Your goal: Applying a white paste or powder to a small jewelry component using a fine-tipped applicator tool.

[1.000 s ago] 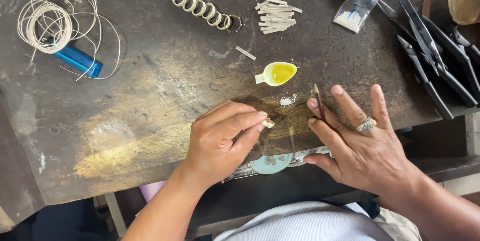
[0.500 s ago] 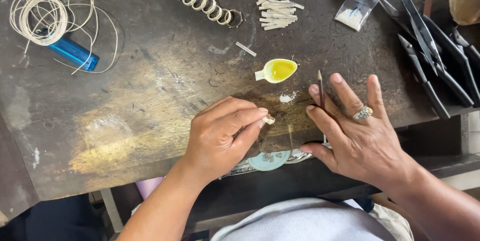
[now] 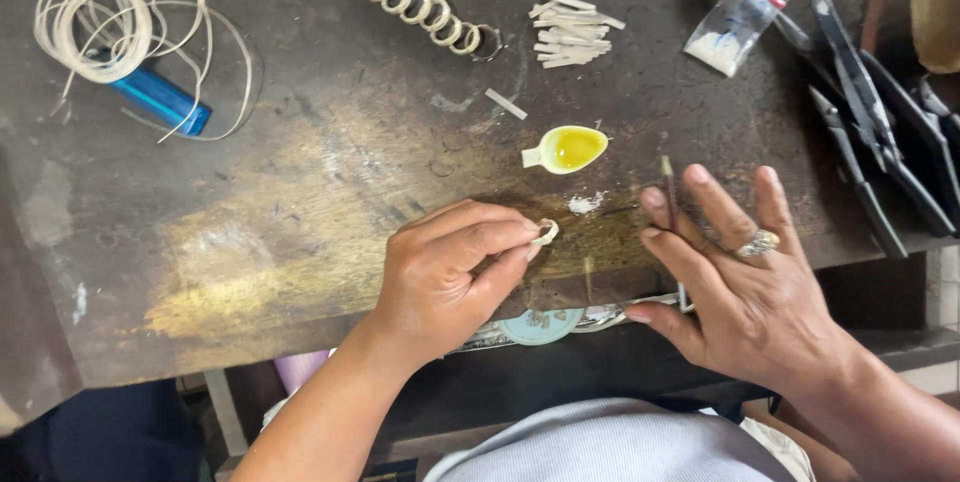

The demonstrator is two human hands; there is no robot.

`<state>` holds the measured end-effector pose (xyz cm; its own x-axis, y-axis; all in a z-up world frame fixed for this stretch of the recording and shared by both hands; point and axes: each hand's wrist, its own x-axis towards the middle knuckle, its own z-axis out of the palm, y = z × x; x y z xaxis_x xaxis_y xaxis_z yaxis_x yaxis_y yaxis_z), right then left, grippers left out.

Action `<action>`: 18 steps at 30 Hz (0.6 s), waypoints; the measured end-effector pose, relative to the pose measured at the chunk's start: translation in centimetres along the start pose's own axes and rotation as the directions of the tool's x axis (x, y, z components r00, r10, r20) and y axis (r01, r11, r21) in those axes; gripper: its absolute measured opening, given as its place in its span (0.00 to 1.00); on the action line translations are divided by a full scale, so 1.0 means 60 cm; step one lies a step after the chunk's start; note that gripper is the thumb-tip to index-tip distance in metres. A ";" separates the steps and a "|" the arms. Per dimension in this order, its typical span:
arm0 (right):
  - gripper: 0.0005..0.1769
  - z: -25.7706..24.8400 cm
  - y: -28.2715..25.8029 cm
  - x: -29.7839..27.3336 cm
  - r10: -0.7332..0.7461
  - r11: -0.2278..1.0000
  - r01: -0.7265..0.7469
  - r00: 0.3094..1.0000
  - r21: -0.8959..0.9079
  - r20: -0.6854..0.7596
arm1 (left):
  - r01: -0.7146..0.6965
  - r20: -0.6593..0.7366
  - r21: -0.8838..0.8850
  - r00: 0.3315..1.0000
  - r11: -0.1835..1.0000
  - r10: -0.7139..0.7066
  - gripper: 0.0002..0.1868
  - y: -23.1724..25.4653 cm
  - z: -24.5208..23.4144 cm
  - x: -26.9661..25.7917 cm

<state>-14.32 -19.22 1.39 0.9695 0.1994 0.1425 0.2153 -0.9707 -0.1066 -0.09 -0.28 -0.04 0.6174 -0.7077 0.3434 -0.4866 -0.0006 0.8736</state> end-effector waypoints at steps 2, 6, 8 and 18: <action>0.28 0.002 -0.003 -0.001 -0.016 1.000 0.016 0.999 0.006 -0.034 | -0.009 -0.023 0.010 1.000 1.000 0.010 0.05 -0.001 -0.002 -0.005; 0.27 0.009 -0.008 0.006 -0.019 1.000 0.019 0.999 -0.007 -0.034 | -0.031 -0.053 -0.038 0.998 0.999 0.029 0.07 -0.001 0.001 -0.005; 0.27 0.010 -0.011 0.011 -0.020 1.000 0.020 1.000 -0.007 -0.025 | -0.021 -0.047 -0.045 0.999 0.999 0.019 0.07 0.000 0.001 -0.007; 0.28 0.003 -0.005 0.005 0.003 1.000 -0.003 1.000 0.003 0.010 | -0.025 -0.020 -0.024 1.000 0.999 0.024 0.06 -0.004 0.002 -0.008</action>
<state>-14.09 -18.86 1.29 0.9713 0.1980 0.1320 0.2129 -0.9708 -0.1103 -0.35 -0.05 -0.43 0.6176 -0.6935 0.3711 -0.4869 0.0335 0.8728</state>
